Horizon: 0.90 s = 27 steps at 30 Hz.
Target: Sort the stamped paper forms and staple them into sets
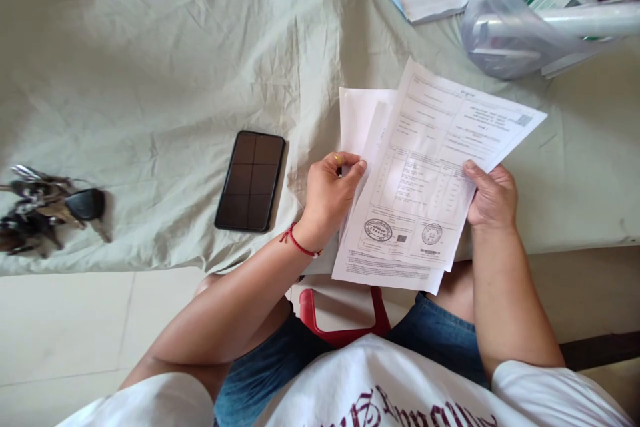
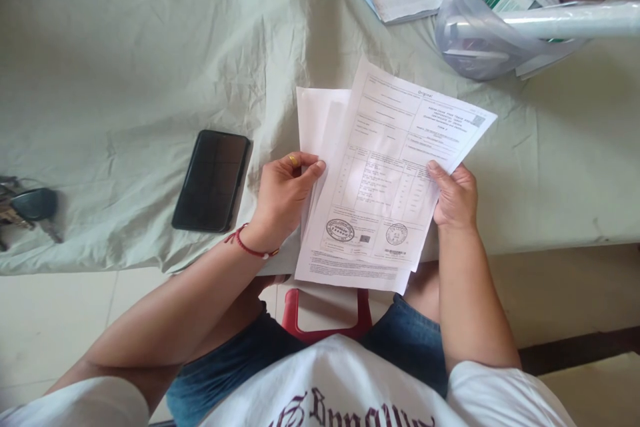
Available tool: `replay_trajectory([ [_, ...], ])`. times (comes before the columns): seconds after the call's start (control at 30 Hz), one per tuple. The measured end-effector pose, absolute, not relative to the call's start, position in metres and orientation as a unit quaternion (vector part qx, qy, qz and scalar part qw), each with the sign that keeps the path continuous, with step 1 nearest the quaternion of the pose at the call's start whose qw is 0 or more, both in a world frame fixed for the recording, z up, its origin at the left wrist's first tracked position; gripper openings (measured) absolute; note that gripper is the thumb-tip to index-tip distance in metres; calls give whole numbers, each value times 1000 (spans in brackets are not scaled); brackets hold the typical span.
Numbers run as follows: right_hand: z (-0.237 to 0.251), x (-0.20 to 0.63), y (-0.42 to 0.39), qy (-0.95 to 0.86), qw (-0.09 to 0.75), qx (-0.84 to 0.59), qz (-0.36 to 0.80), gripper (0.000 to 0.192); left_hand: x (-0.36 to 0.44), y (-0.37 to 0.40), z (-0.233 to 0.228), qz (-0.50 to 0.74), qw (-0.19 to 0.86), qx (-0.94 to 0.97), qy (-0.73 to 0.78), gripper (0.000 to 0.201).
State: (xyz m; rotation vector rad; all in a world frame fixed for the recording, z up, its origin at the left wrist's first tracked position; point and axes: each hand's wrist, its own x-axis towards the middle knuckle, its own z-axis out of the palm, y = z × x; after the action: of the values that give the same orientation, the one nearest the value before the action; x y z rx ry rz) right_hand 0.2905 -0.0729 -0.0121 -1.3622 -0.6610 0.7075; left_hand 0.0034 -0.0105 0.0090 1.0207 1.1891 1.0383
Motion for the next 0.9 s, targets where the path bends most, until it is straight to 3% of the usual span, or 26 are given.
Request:
replay_trajectory([
  [0.27, -21, 305, -75, -301, 642, -626, 326, 49, 3, -5, 2, 504, 649, 346, 453, 34],
  [0.53, -22, 325, -72, -268, 694, -624, 240, 38, 1, -2, -8, 521, 663, 361, 399, 21],
  [0.7, -20, 319, -75, -334, 668, -614, 254, 22, 1, -2, -9, 537, 622, 396, 410, 23],
  [0.9, -15, 294, -74, -372, 654, -608, 254, 31, 3, -6, -4, 511, 609, 425, 432, 19],
])
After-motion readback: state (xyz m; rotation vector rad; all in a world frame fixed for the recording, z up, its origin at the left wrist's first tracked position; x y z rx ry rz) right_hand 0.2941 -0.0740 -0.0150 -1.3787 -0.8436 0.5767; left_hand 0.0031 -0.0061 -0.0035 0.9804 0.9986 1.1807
